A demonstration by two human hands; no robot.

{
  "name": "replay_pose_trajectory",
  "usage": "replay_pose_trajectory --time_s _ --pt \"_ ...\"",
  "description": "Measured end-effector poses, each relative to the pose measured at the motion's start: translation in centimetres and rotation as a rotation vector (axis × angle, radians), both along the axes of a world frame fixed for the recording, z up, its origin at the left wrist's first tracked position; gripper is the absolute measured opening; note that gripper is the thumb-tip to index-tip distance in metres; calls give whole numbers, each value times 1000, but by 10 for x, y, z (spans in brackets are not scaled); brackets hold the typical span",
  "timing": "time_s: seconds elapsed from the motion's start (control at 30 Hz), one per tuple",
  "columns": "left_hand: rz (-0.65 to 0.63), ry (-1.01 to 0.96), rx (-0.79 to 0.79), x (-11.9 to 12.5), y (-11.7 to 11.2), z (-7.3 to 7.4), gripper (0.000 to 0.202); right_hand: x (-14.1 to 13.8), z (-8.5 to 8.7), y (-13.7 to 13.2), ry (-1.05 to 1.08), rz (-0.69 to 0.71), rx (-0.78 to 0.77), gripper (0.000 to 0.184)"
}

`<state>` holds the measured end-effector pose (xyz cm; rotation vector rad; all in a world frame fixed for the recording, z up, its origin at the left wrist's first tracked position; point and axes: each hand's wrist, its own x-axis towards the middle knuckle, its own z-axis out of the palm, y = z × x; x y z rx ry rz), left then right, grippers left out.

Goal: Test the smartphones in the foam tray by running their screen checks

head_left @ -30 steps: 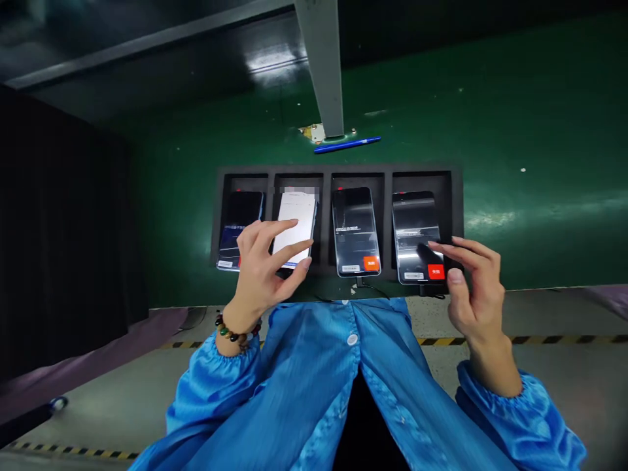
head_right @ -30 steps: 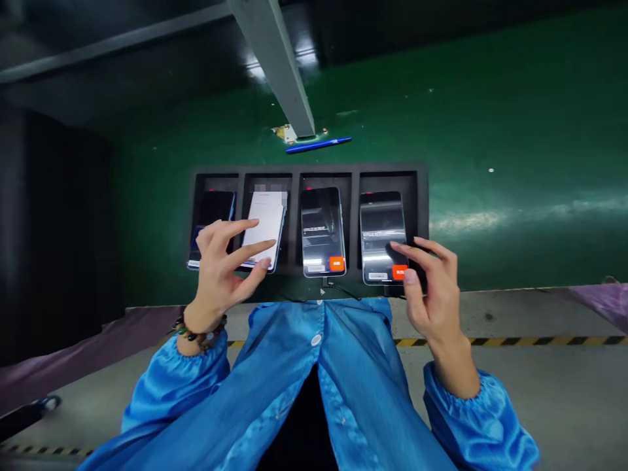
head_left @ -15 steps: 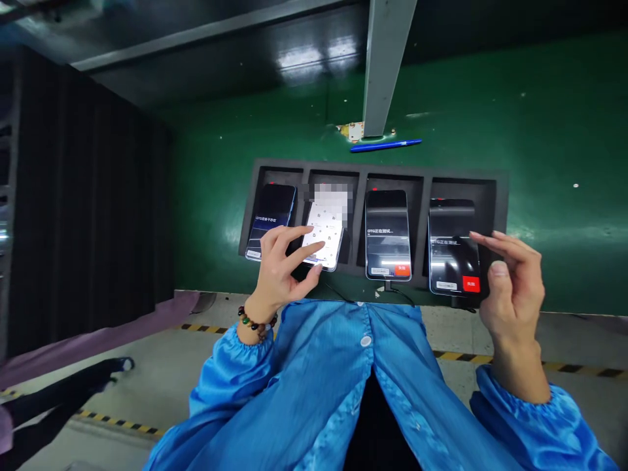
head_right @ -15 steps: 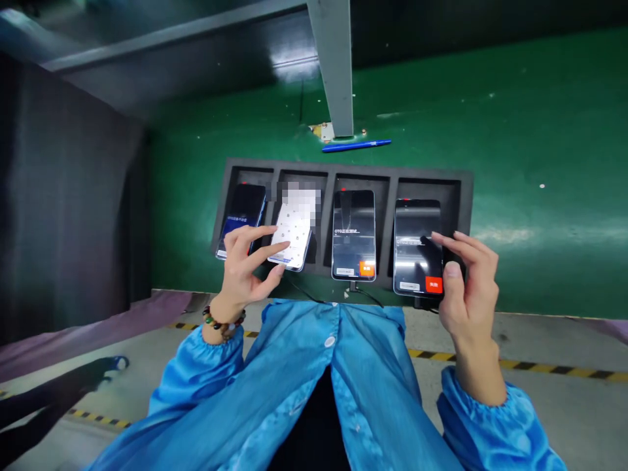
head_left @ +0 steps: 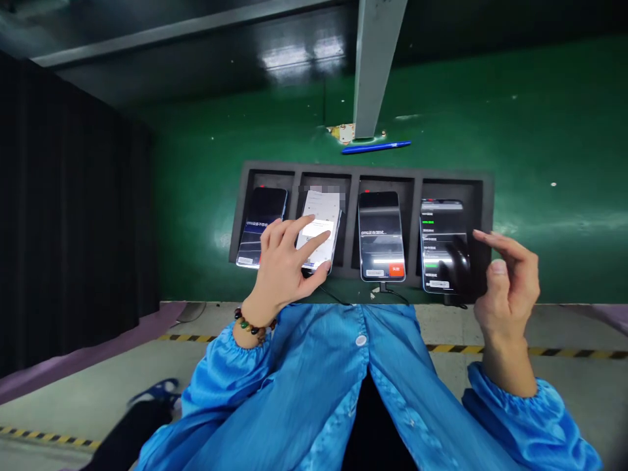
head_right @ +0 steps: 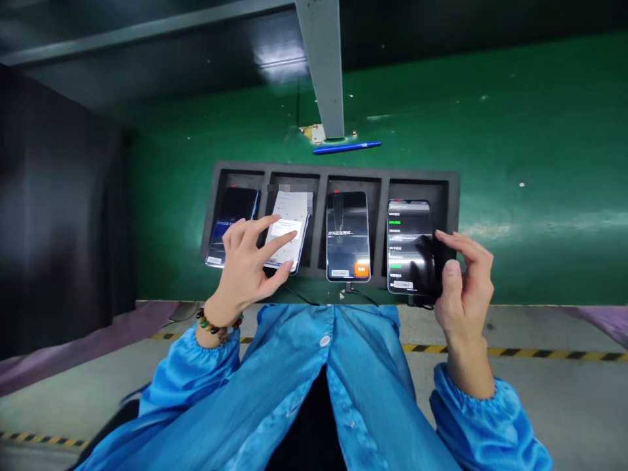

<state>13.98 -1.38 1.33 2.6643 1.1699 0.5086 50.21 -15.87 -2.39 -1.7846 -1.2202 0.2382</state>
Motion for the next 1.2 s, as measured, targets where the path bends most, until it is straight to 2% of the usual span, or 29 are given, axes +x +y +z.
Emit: replay_pose_trajectory --time_s 0.07,0.13,0.23,0.3,0.37,0.47,0.53,0.6,0.67,0.77,0.87,0.93,1.0,1.07,1.13,1.2 --pt "19 -20 9 -3 1 3 47 0 -2 -16 -59 -105 65 32" --pt "40 -39 19 -8 4 7 46 -2 -3 -37 -152 -158 66 26" --pt "87 -55 22 -20 12 13 44 -14 -2 -62 -295 -43 -69 23" --pt "141 -59 10 -31 22 15 43 -26 0 -68 -360 39 -140 25" --pt "243 -57 -2 -45 33 15 43 -37 2 -67 -379 39 -165 26" --pt "502 -42 -48 -68 47 16 50 -50 7 -61 -316 2 -184 20" --pt "668 -6 -206 -84 50 17 53 -55 11 -59 -275 -6 -215 17" --pt "748 28 -391 -98 48 17 53 -55 13 -61 -245 -13 -254 19" --pt "761 -1 -485 -109 44 14 53 -51 11 -64 -208 -27 -289 21" --pt "742 -172 -566 -113 38 2 57 -34 1 -64 -158 -109 -357 29" --pt "679 -356 -728 -103 32 -12 58 -10 -13 -60 -128 -266 -378 36" --pt "629 -453 -819 -94 29 -17 57 1 -17 -62 -84 -373 -352 36" --pt "584 -503 -879 -88 27 -18 56 6 -9 -68 -28 -443 -340 35" --pt "547 -498 -884 -86 30 -16 56 1 13 -78 16 -384 -416 33" --pt "526 -453 -754 -85 38 -11 54 -17 45 -83 41 -155 -558 30" --pt "481 -387 -508 -81 52 -7 49 -47 77 -76 53 179 -623 29"
